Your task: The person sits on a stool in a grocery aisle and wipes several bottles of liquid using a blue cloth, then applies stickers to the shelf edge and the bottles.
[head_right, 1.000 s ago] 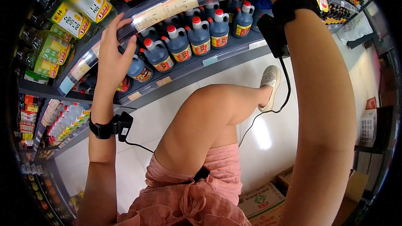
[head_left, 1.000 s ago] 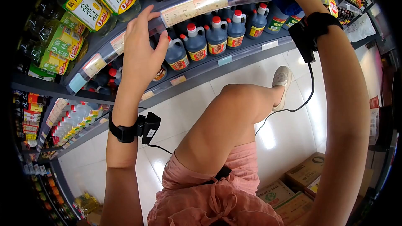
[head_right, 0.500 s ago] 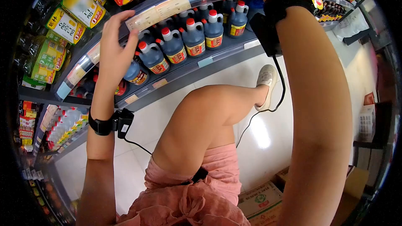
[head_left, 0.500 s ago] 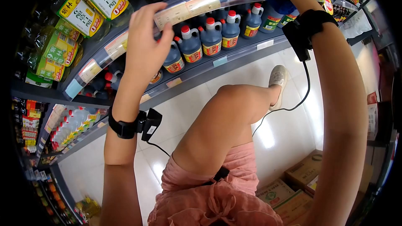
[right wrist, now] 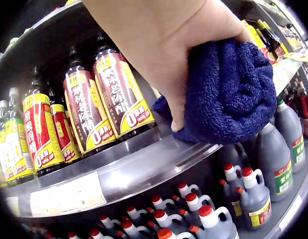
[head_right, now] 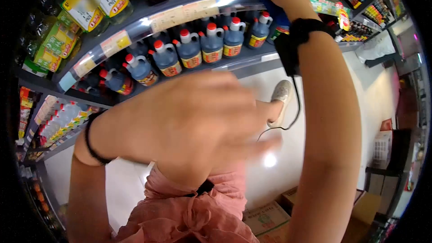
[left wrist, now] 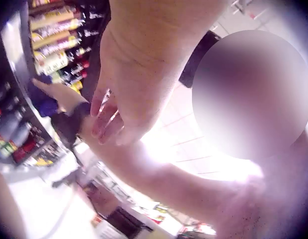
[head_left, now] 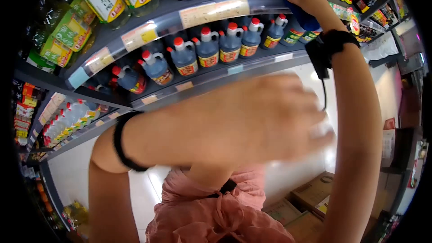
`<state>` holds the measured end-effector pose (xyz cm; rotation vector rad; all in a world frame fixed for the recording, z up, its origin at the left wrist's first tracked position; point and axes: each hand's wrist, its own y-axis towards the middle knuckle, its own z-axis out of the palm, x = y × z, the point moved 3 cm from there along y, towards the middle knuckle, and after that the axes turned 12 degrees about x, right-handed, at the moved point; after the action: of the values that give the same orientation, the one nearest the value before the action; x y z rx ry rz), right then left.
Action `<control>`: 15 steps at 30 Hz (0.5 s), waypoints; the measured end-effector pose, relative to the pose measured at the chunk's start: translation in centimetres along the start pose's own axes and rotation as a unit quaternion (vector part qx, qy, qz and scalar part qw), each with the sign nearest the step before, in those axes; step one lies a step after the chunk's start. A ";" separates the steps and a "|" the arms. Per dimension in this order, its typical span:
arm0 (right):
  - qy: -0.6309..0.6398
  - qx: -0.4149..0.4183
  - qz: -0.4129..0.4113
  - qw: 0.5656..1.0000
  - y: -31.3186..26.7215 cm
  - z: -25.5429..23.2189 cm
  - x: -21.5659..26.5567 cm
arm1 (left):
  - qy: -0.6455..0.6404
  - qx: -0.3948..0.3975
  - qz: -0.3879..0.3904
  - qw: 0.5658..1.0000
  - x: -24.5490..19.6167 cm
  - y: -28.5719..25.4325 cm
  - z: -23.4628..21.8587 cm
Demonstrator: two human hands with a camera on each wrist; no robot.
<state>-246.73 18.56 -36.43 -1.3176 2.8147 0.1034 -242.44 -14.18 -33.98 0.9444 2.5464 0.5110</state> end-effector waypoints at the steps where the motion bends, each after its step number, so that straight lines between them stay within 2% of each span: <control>1: -0.008 0.002 0.008 1.000 1.1 0.7 -0.8 | -0.035 -0.017 -0.008 0.999 -2.3 0.5 -1.0; 3: -0.045 -0.006 0.024 0.999 2.2 1.4 -1.5 | -0.086 -0.039 -0.019 0.995 -5.9 0.5 -2.7; 4: 0.004 -0.066 0.031 0.997 0.1 1.0 0.0 | -0.086 -0.044 -0.021 0.995 -7.1 0.3 -3.2; 6: 0.032 -0.030 0.076 0.996 -0.3 0.4 0.5 | -0.071 -0.055 -0.031 0.996 -9.5 -0.3 -3.9; 8: 0.043 0.015 0.167 0.985 -1.2 -0.3 1.4 | -0.040 -0.068 -0.052 0.996 -11.5 -1.2 -4.8; 12: 0.092 -0.009 0.115 0.989 -0.5 0.4 0.3 | 0.061 -0.096 -0.099 0.989 -15.3 -3.0 -6.3; 13: 0.102 -0.008 0.126 0.987 -0.5 0.5 0.6 | 0.096 -0.111 -0.103 0.984 -16.2 -3.5 -6.7; 14: 0.112 -0.004 0.142 0.984 -1.2 0.2 0.8 | 0.133 -0.128 -0.095 0.978 -16.3 -4.0 -7.1; 15: 0.129 -0.005 0.160 0.979 -2.0 -0.1 1.0 | 0.167 -0.158 0.001 0.973 -16.0 -4.8 -7.4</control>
<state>-245.86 16.52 -36.48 -0.9280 3.2285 -0.0514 -237.16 -29.90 -26.23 0.7978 2.6344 1.1233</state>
